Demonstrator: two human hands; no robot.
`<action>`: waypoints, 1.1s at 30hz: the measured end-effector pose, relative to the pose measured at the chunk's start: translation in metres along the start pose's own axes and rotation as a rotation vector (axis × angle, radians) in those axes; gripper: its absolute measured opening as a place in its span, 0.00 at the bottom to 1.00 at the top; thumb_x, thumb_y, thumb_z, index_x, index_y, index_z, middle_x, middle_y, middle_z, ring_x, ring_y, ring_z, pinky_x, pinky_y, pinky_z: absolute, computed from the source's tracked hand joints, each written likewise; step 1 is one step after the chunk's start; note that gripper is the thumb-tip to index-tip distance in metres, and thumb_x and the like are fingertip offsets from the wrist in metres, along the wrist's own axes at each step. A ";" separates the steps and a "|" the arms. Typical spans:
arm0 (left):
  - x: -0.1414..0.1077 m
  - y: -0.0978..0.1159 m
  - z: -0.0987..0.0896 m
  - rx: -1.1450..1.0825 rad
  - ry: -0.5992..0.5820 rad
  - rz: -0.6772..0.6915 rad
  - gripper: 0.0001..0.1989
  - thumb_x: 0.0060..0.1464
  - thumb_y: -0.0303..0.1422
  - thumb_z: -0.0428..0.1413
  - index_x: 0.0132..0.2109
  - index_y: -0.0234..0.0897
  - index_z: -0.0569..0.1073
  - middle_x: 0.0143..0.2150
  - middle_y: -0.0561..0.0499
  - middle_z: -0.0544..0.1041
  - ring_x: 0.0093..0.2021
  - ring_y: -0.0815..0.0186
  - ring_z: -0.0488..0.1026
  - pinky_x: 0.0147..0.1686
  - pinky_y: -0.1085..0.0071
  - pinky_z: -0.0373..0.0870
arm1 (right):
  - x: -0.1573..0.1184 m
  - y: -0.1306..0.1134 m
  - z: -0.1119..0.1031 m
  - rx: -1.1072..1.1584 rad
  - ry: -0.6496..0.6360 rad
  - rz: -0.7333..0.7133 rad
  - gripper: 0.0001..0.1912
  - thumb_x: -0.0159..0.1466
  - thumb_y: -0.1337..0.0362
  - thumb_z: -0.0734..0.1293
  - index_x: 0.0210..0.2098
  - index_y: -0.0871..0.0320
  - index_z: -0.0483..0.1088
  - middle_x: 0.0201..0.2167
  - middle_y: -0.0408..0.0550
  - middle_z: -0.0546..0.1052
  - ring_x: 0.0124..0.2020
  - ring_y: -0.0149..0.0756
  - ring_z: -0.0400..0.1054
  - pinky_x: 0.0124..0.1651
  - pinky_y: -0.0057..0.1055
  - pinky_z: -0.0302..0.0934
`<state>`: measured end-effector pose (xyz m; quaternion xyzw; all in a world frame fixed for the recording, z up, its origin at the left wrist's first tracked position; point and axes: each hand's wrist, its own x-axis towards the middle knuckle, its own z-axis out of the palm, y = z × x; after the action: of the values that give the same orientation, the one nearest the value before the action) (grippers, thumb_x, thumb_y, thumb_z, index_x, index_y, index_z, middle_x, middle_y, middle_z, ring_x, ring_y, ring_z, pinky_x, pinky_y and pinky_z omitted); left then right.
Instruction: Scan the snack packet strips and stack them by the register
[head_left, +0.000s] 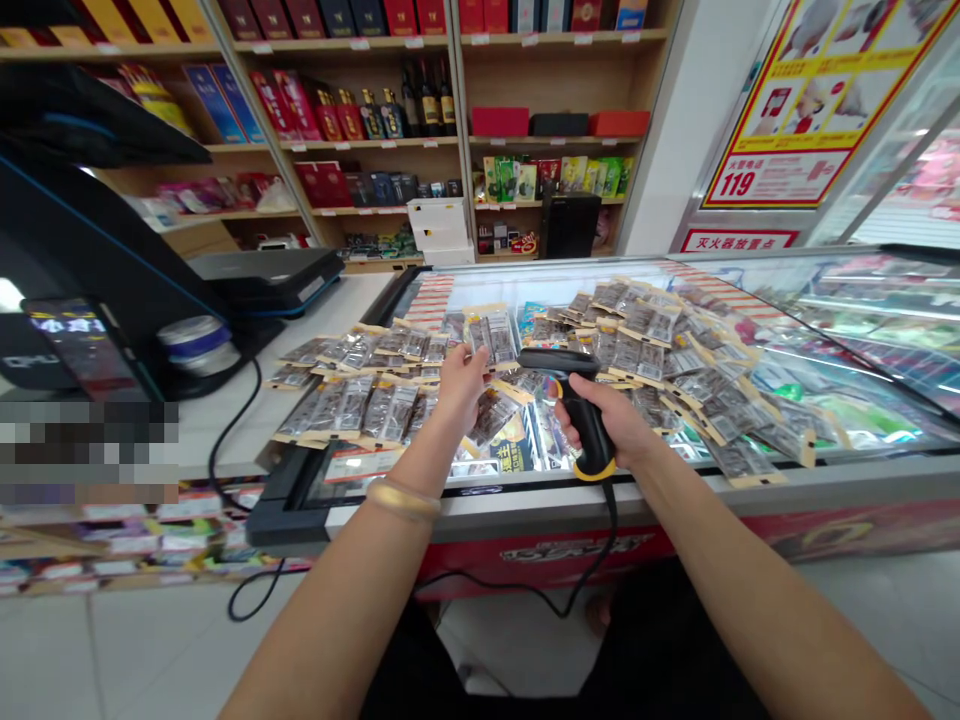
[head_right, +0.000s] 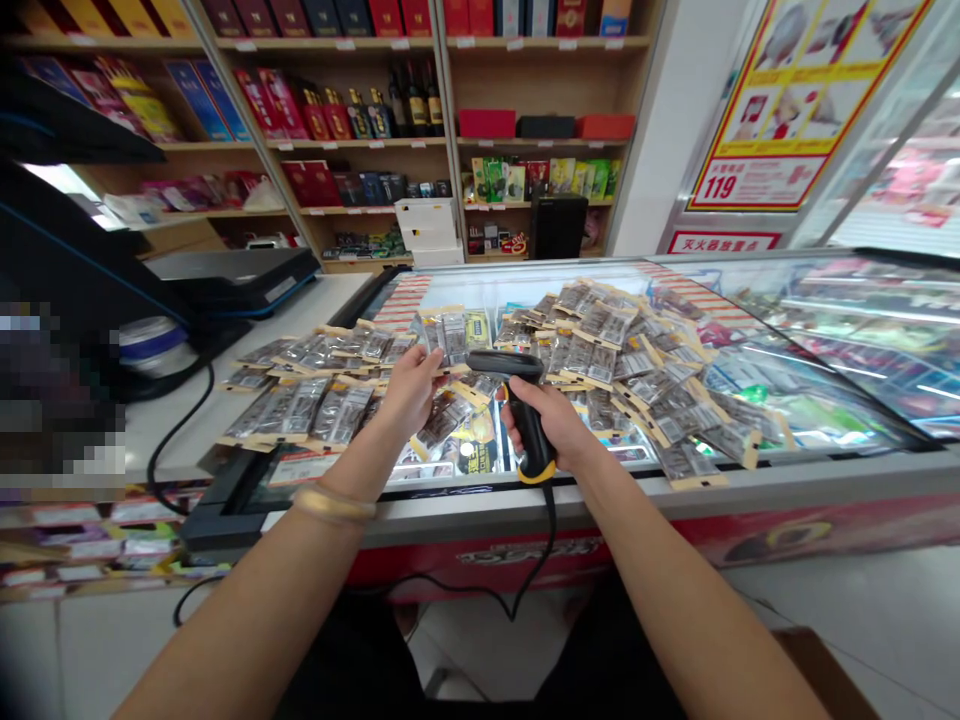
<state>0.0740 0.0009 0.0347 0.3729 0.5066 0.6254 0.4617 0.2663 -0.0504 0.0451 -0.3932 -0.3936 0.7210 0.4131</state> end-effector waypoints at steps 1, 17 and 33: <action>-0.001 0.001 0.001 0.004 -0.001 0.001 0.06 0.52 0.33 0.57 0.33 0.38 0.67 0.27 0.56 0.71 0.26 0.73 0.69 0.29 0.76 0.66 | 0.000 0.000 0.000 -0.002 0.004 0.003 0.16 0.59 0.51 0.70 0.35 0.58 0.69 0.18 0.40 0.71 0.14 0.27 0.61 0.15 0.24 0.58; -0.007 0.007 0.005 0.036 0.055 0.040 0.03 0.55 0.30 0.55 0.34 0.37 0.69 0.26 0.56 0.71 0.26 0.71 0.68 0.29 0.74 0.66 | 0.002 -0.001 -0.002 0.038 -0.003 0.001 0.18 0.57 0.50 0.71 0.33 0.58 0.68 0.19 0.40 0.69 0.15 0.27 0.59 0.17 0.24 0.55; 0.028 0.084 -0.165 0.389 0.357 0.217 0.06 0.47 0.33 0.57 0.27 0.34 0.73 0.23 0.55 0.71 0.23 0.72 0.64 0.25 0.75 0.59 | 0.048 -0.024 0.121 -0.008 -0.198 0.080 0.14 0.69 0.57 0.60 0.32 0.59 0.69 0.17 0.42 0.69 0.14 0.27 0.59 0.15 0.22 0.56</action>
<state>-0.1048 -0.0254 0.0823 0.3902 0.6477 0.6180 0.2153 0.1481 -0.0286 0.1012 -0.3369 -0.4196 0.7707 0.3414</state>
